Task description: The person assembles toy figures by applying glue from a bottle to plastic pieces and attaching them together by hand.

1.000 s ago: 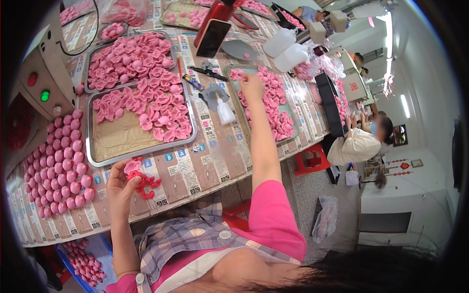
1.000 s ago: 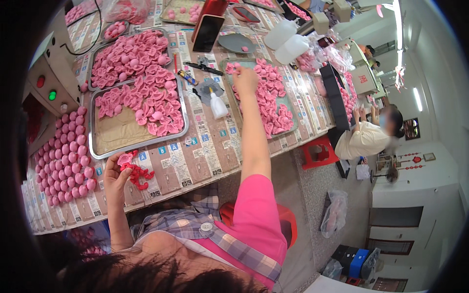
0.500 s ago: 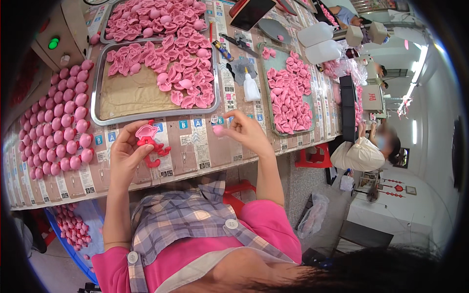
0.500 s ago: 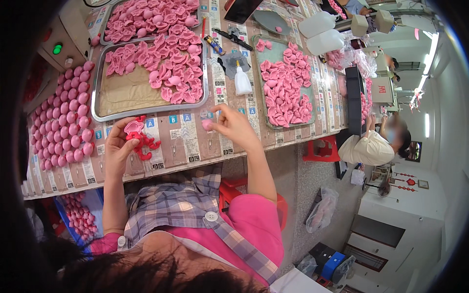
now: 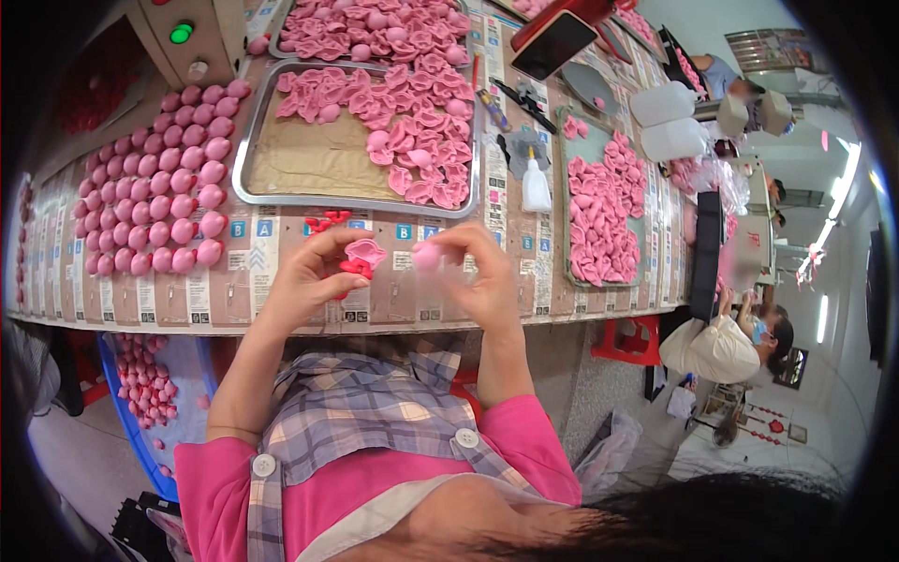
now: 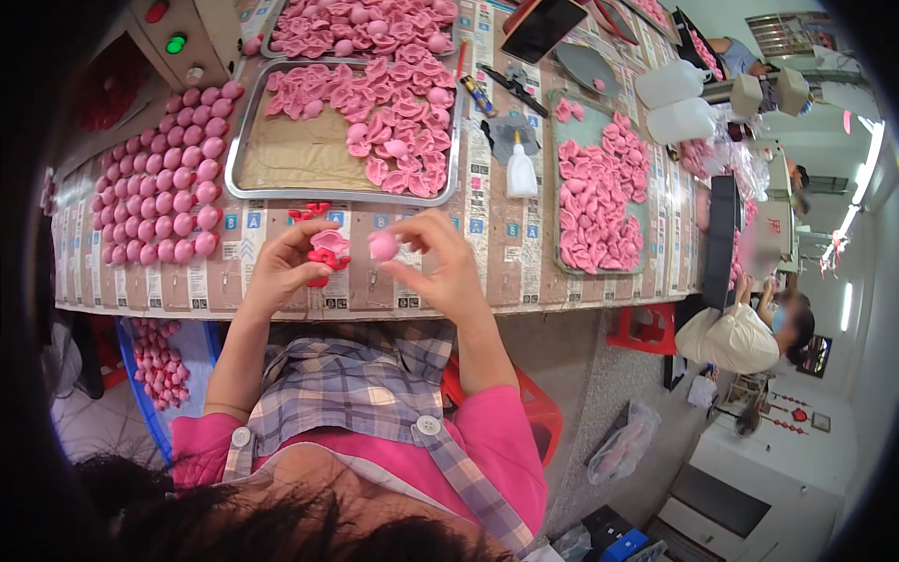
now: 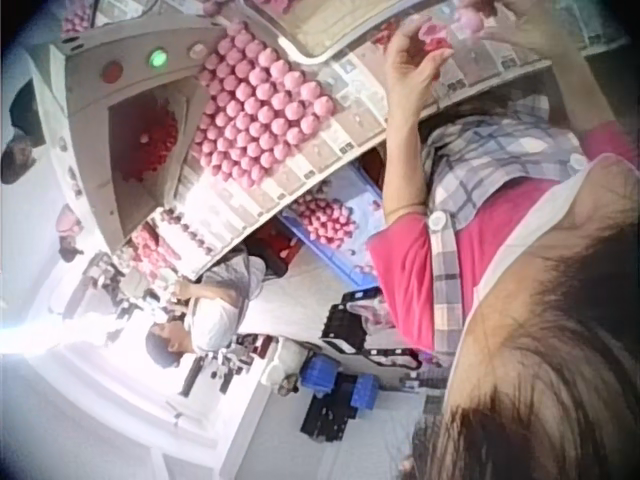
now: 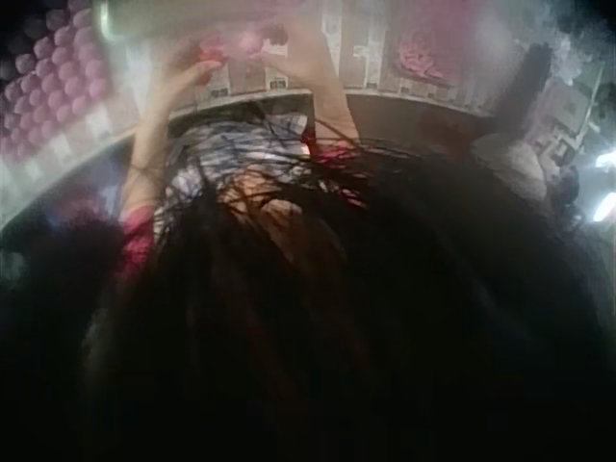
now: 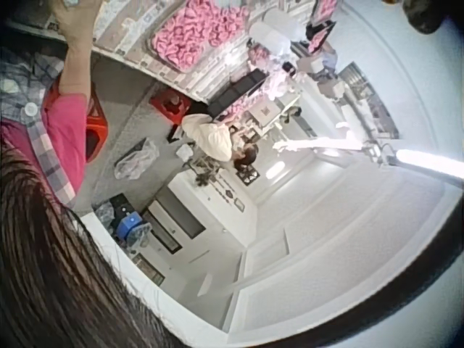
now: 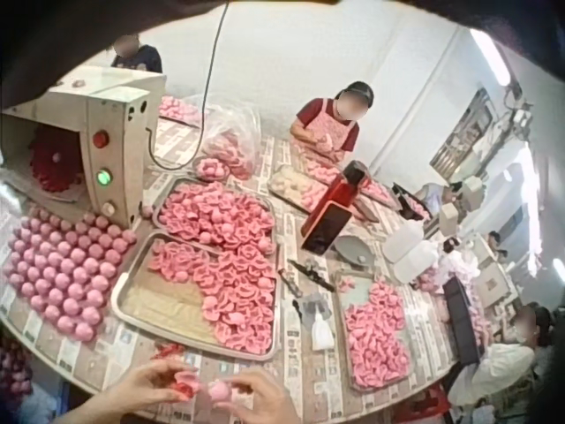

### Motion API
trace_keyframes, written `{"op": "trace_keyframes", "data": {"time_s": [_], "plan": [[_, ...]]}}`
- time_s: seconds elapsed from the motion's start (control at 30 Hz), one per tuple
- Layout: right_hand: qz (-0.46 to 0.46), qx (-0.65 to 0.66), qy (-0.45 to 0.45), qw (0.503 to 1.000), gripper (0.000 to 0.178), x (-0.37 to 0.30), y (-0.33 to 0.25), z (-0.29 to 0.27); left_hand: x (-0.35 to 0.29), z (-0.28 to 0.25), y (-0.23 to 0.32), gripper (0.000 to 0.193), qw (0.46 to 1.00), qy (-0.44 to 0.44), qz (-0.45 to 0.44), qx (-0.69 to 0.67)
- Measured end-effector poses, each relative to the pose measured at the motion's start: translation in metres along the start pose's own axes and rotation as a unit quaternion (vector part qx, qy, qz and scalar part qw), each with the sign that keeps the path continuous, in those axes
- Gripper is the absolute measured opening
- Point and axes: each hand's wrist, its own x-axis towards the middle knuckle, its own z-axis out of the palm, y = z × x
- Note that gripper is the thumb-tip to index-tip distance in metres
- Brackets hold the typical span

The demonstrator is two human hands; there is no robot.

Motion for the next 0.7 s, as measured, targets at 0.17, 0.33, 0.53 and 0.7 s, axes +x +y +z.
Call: {"op": "trace_keyframes", "data": {"time_s": [0.17, 0.33, 0.53, 0.7], "plan": [[-0.055, -0.002, -0.057, 0.997, 0.031, 0.016, -0.006, 0.027, -0.004, 0.001, 0.001, 0.041, 0.999, 0.009, 0.006, 0.041], [-0.055, -0.028, -0.087, 0.994, 0.031, 0.021, -0.007, 0.031, -0.005, 0.000, 0.006, 0.040, 0.993, 0.008, 0.007, 0.120], [-0.039, -0.042, -0.105, 0.993, 0.031, 0.021, -0.006, 0.031, -0.005, -0.002, 0.005, 0.039, 0.993, 0.006, 0.009, 0.117], [-0.059, -0.065, -0.088, 0.992, 0.031, 0.021, -0.010, 0.033, -0.005, 0.000, 0.012, 0.041, 0.993, 0.008, -0.003, 0.116]]}}
